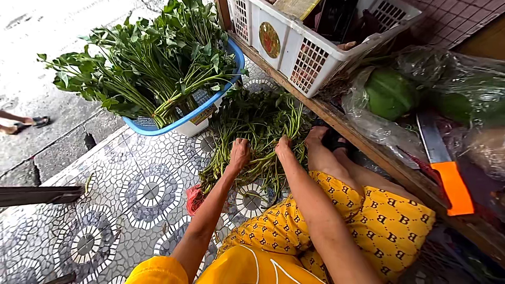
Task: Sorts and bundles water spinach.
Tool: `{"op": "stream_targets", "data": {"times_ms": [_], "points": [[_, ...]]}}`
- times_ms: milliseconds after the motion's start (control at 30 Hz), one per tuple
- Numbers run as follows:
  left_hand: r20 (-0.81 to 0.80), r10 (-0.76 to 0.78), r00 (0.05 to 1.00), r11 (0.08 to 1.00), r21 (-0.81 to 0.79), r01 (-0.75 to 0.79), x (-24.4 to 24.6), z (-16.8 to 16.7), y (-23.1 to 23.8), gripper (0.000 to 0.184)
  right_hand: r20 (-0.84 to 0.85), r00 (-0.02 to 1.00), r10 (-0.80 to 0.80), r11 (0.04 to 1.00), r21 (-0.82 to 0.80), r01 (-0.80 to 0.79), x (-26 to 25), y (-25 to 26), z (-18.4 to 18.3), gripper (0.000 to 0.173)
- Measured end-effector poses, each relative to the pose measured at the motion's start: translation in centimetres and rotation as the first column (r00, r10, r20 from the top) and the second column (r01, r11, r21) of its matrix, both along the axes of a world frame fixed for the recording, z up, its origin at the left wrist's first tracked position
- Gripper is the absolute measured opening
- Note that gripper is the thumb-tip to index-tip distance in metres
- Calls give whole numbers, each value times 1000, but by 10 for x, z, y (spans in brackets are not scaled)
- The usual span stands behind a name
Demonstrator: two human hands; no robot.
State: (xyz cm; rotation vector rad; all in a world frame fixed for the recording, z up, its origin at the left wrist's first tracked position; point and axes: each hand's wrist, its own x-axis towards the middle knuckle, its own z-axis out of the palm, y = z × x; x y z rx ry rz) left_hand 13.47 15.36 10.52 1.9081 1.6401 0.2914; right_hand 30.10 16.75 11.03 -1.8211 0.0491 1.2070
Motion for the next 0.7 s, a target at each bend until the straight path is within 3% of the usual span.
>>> {"op": "stream_targets", "data": {"times_ms": [100,200,300,433,567,700], "points": [[-40,52,998,998,34,-50,-25,-20,29,31,-16,999,-28,1000,-4,28,5,4,-3,51],[-38,298,954,952,-66,-300,-53,-31,58,31,4,1000,-19,999,-28,19,0,5,3,46],[-94,406,909,893,-172,-416,-81,-45,75,36,-31,999,-8,1000,-12,7,-4,5,10,49],[-97,402,910,852,-323,-411,-100,-60,74,66,-58,997,-42,999,3,42,-2,9,8,46],[-103,382,918,870,-296,-395,-96,-49,60,45,-74,996,-47,999,-2,47,-3,9,7,46],[38,396,917,890,-262,-374,-94,-45,65,46,-68,998,-8,1000,-12,7,-2,9,10,41]]}}
